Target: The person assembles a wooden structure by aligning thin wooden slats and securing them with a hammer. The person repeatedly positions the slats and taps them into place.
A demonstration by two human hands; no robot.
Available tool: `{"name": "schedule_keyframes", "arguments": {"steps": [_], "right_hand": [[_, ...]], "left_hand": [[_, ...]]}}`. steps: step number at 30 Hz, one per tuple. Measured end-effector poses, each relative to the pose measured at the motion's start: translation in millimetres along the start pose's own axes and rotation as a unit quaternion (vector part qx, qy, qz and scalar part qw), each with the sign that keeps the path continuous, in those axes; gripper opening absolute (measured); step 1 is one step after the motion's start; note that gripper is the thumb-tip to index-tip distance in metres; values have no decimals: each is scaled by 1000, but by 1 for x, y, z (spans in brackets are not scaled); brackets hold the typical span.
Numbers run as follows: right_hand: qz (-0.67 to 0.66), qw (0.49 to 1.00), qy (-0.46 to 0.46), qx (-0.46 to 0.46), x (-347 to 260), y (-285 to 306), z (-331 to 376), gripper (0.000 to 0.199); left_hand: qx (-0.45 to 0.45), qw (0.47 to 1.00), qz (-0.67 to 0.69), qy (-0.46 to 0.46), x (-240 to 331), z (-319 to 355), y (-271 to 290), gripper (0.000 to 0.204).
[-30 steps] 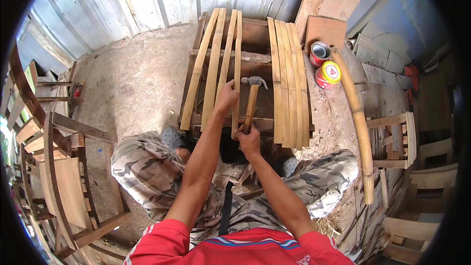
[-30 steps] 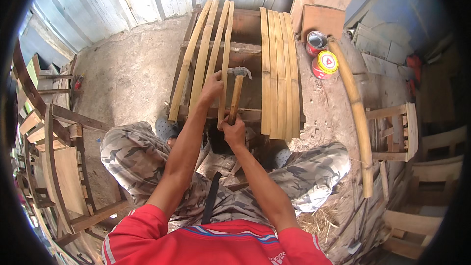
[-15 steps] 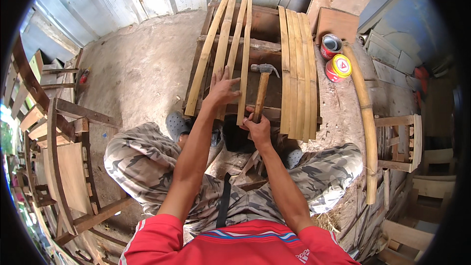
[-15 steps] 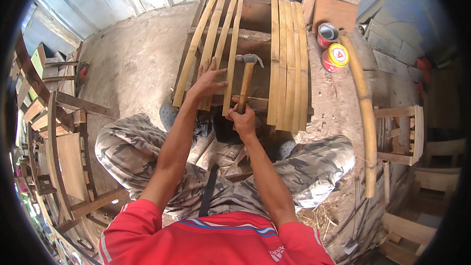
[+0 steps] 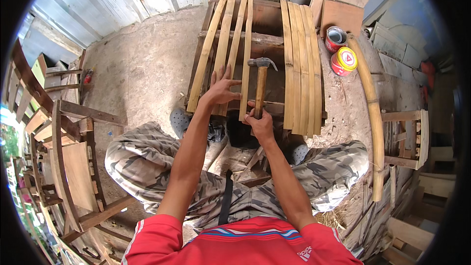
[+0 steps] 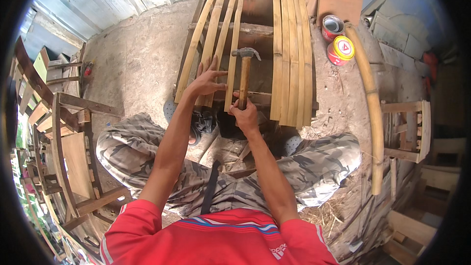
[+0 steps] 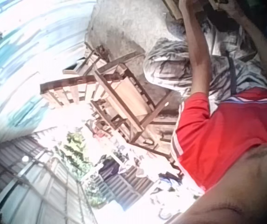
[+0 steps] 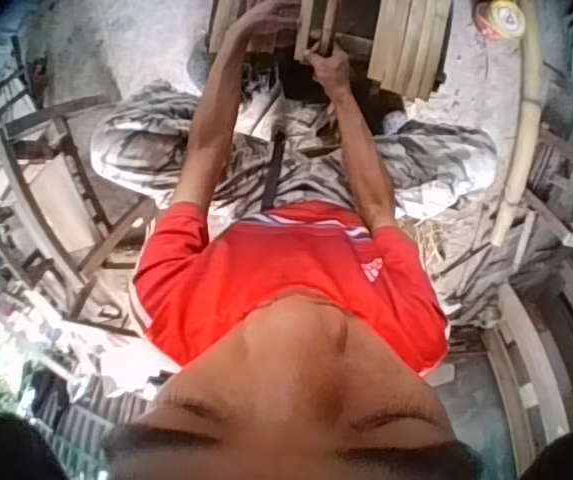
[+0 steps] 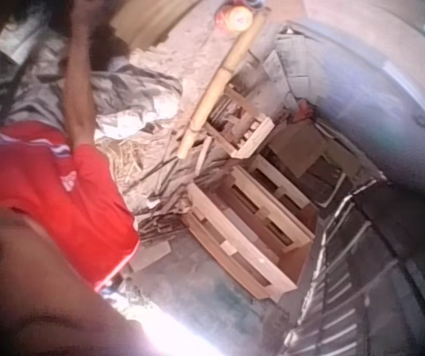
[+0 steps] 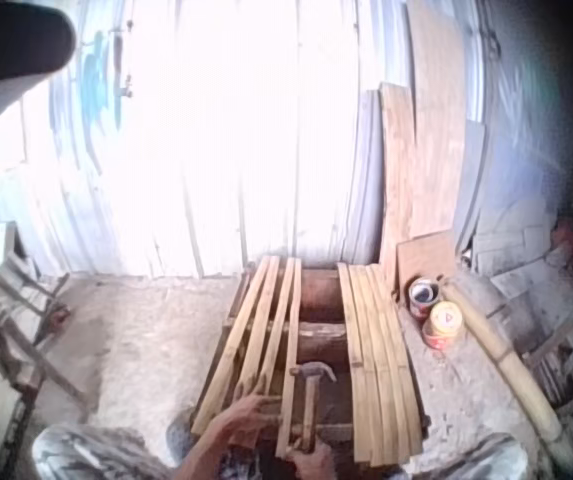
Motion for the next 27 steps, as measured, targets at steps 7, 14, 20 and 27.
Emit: {"name": "schedule_keyframes", "arguments": {"steps": [7, 14, 20, 27], "right_hand": [[80, 996, 9, -43, -7, -2, 11, 41], [132, 988, 66, -40, -6, 1, 10, 41], [126, 991, 33, -31, -5, 1, 10, 41], [156, 986, 54, -31, -7, 2, 9, 26]], "left_hand": [[4, 999, -30, 17, -2, 1, -1, 66], [-2, 1000, -24, 14, 0, 0, -2, 61], [4, 999, -29, 20, 1, 2, -1, 57], [2, 1000, -12, 10, 1, 1, -1, 55]]}}
Point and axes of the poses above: each hand's wrist, its own z-axis away from the middle knuckle, its own y-axis out of the back of the hand, x = y × z, the point moved 8 cm from there along -z, towards the middle knuckle, and after that the axes turned 3 degrees about -x, right-handed, at the moved point
